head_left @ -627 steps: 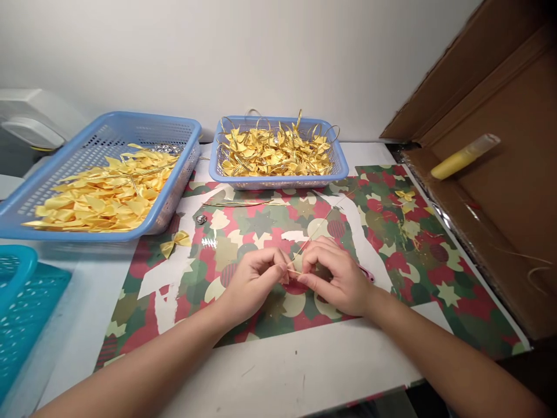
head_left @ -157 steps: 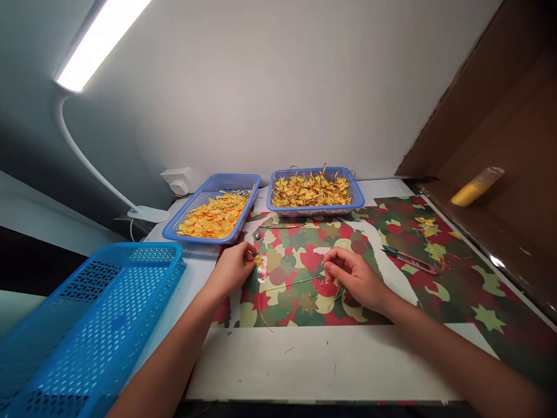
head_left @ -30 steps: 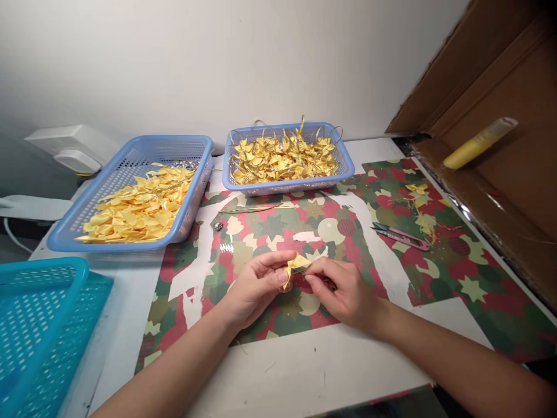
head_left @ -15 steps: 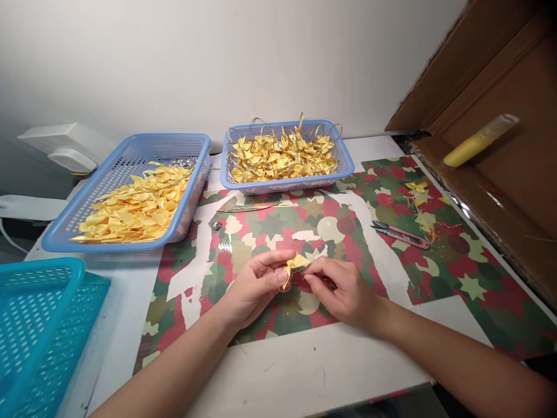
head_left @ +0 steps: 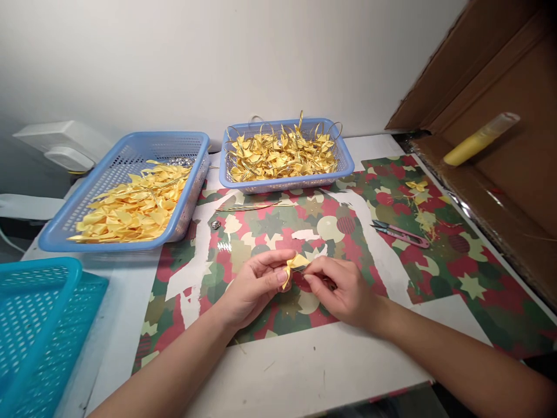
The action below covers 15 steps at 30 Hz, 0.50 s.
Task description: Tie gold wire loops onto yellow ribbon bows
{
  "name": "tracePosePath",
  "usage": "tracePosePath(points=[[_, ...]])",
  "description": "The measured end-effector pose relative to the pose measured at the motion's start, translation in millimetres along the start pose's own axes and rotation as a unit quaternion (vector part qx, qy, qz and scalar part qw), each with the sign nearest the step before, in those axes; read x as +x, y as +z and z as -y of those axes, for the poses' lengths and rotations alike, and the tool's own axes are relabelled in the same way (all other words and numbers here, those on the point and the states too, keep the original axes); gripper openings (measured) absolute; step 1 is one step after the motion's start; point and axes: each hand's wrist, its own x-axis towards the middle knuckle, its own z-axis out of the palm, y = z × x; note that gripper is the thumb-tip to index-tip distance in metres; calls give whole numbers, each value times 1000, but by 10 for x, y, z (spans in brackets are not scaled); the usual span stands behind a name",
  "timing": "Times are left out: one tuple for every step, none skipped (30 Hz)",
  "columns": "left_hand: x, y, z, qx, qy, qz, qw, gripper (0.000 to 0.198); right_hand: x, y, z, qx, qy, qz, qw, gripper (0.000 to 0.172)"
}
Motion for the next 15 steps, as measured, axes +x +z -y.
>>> tracePosePath(points=[[1,1,-1,-1,0,1,1000,27,-2,0,-1,-1,-1,-1,1000,16],[1,2,-3,-2,0,1,1000,27,-3,0,-1,-2,0,-2,1000,16],[2,3,-5,-2,1,2,1000,27,-5,1,-2,-2,0,-2,1000,16],[2,4,-7,-3,1,3,1000,27,-6,3,-2,-1,1,-3,1000,16],[2,4,-8,-3,0,2,1000,27,-6,6,-3,0,3,-4,1000,16],[2,4,-8,-3,-1,1,1000,27,-6,8,-3,1,3,-4,1000,16],[2,3,-7,-2,-1,-1,1000,27,-6,10,-3,2,2,-4,1000,16],[1,2,-6,-2,-1,-1,1000,27,-6,11,-3,2,1,-4,1000,16],[1,1,-4,-2,-1,-1,1000,27,-5,11,-4,1,1,-3,1000,16],[0,1,-2,-2,-1,-2,1000,27,-5,10,-5,1,2,-2,1000,16],[-2,1,-1,-2,-1,-1,1000,28,-6,9,-6,1,3,0,1000,16],[-3,3,0,-1,-2,-1,1000,28,-6,6,-7,1,5,1,1000,16],[-5,4,-2,-1,-2,-1,1000,28,-7,4,-9,2,7,0,1000,16],[-6,6,-4,0,-2,-2,1000,29,-8,3,-10,3,9,0,1000,15],[-7,8,-7,0,-2,-3,1000,29,-10,3,-11,5,10,-1,1000,15]])
